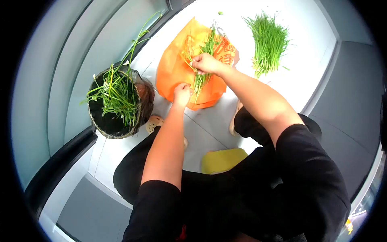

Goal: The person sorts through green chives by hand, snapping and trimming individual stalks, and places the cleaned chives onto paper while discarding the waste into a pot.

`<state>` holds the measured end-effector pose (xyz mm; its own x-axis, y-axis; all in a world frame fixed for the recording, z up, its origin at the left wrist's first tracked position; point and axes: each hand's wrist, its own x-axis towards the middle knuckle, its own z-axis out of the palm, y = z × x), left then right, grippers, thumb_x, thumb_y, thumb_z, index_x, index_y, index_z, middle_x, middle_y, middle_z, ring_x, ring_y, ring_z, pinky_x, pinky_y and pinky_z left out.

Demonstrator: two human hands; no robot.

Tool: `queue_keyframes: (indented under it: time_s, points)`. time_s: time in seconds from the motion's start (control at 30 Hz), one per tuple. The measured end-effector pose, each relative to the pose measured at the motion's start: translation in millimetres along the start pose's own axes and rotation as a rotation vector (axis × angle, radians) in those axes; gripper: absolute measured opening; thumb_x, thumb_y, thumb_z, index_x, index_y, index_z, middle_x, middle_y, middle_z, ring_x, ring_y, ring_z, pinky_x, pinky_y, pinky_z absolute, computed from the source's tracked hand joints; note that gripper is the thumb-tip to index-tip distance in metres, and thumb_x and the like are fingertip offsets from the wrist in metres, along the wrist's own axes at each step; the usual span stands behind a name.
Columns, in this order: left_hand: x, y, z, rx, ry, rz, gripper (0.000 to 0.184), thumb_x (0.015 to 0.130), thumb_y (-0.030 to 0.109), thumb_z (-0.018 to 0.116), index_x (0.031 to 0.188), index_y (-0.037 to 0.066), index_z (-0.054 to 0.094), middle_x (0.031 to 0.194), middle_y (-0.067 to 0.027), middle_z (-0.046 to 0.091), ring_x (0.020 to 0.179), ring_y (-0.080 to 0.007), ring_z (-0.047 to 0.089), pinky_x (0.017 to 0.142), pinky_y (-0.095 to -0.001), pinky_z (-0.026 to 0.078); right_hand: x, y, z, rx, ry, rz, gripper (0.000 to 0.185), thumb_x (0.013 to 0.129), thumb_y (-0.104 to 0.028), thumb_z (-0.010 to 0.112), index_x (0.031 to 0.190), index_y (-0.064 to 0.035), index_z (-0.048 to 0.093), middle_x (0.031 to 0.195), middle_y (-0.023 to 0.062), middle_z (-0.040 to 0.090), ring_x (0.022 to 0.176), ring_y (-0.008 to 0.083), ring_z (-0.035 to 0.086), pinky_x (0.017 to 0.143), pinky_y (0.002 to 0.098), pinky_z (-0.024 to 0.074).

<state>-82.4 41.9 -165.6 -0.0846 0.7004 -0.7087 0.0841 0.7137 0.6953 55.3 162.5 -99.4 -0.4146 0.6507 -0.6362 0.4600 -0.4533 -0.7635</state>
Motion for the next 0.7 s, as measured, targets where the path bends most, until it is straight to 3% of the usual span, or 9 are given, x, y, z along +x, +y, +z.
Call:
queue_keyframes:
  time_s: [0.03, 0.13, 0.23, 0.37, 0.47, 0.6, 0.7]
  points:
    - [-16, 18, -1, -0.004, -0.003, 0.011, 0.026, 0.087, 0.017, 0.042, 0.101, 0.001, 0.056, 0.082, -0.0098, 0.063, 0.064, -0.0150, 0.058, 0.057, -0.0268, 0.045, -14, -10, -2, -0.007, 0.007, -0.006, 0.026, 0.084, -0.021, 0.057, 0.062, -0.0072, 0.052, 0.055, 0.0009, 0.052, 0.044, 0.0062, 0.050, 0.043, 0.0210, 0.0433]
    - [-49, 57, 4, -0.169, -0.261, -0.220, 0.047, 0.091, 0.036, 0.024, 0.115, 0.001, 0.044, 0.103, -0.0141, 0.060, 0.088, -0.0212, 0.059, 0.077, -0.0357, 0.044, -45, -29, -10, 0.092, -0.022, -0.034, 0.027, 0.086, -0.024, 0.055, 0.064, -0.0098, 0.050, 0.056, -0.0019, 0.052, 0.049, 0.0056, 0.052, 0.048, 0.0189, 0.0441]
    - [-80, 77, 12, -0.304, -0.426, -0.184, 0.043, 0.092, 0.035, 0.027, 0.112, 0.002, 0.045, 0.101, -0.0141, 0.060, 0.083, -0.0203, 0.059, 0.073, -0.0325, 0.044, -76, -37, -4, 0.211, -0.020, -0.065, 0.024, 0.086, -0.023, 0.055, 0.066, -0.0097, 0.051, 0.057, -0.0016, 0.053, 0.050, 0.0059, 0.053, 0.048, 0.0191, 0.0445]
    - [-111, 90, 12, -0.519, -0.344, 0.028, 0.038, 0.092, 0.036, 0.032, 0.101, 0.003, 0.050, 0.083, -0.0108, 0.060, 0.069, -0.0172, 0.056, 0.062, -0.0298, 0.045, -104, -43, 5, 0.231, -0.010, -0.128, 0.022, 0.086, -0.021, 0.055, 0.069, -0.0082, 0.051, 0.059, -0.0007, 0.054, 0.052, 0.0068, 0.054, 0.050, 0.0196, 0.0450]
    - [-143, 110, 5, -0.357, -0.310, 0.120, 0.028, 0.092, 0.029, 0.042, 0.086, 0.003, 0.052, 0.063, -0.0013, 0.049, 0.054, -0.0103, 0.047, 0.053, -0.0241, 0.041, -143, -66, 7, 0.264, -0.004, -0.183, 0.021, 0.086, -0.020, 0.056, 0.069, -0.0081, 0.052, 0.059, 0.0004, 0.054, 0.053, 0.0071, 0.054, 0.050, 0.0195, 0.0448]
    - [-184, 146, -15, -0.087, -0.273, 0.401, 0.023, 0.090, 0.022, 0.047, 0.080, 0.002, 0.055, 0.054, 0.0023, 0.043, 0.047, -0.0065, 0.040, 0.045, -0.0216, 0.036, -190, -99, 0, 0.327, 0.022, -0.243, 0.021, 0.086, -0.022, 0.056, 0.070, -0.0084, 0.052, 0.059, 0.0010, 0.054, 0.052, 0.0086, 0.053, 0.049, 0.0203, 0.0429]
    - [-211, 169, -34, 0.142, -0.229, 0.471, 0.023, 0.090, 0.021, 0.048, 0.079, 0.002, 0.055, 0.056, 0.0030, 0.043, 0.047, -0.0062, 0.039, 0.046, -0.0204, 0.034, -215, -124, -18, 0.421, 0.066, -0.309, 0.019, 0.086, -0.022, 0.055, 0.076, -0.0067, 0.052, 0.060, 0.0023, 0.055, 0.052, 0.0100, 0.053, 0.052, 0.0225, 0.0443]
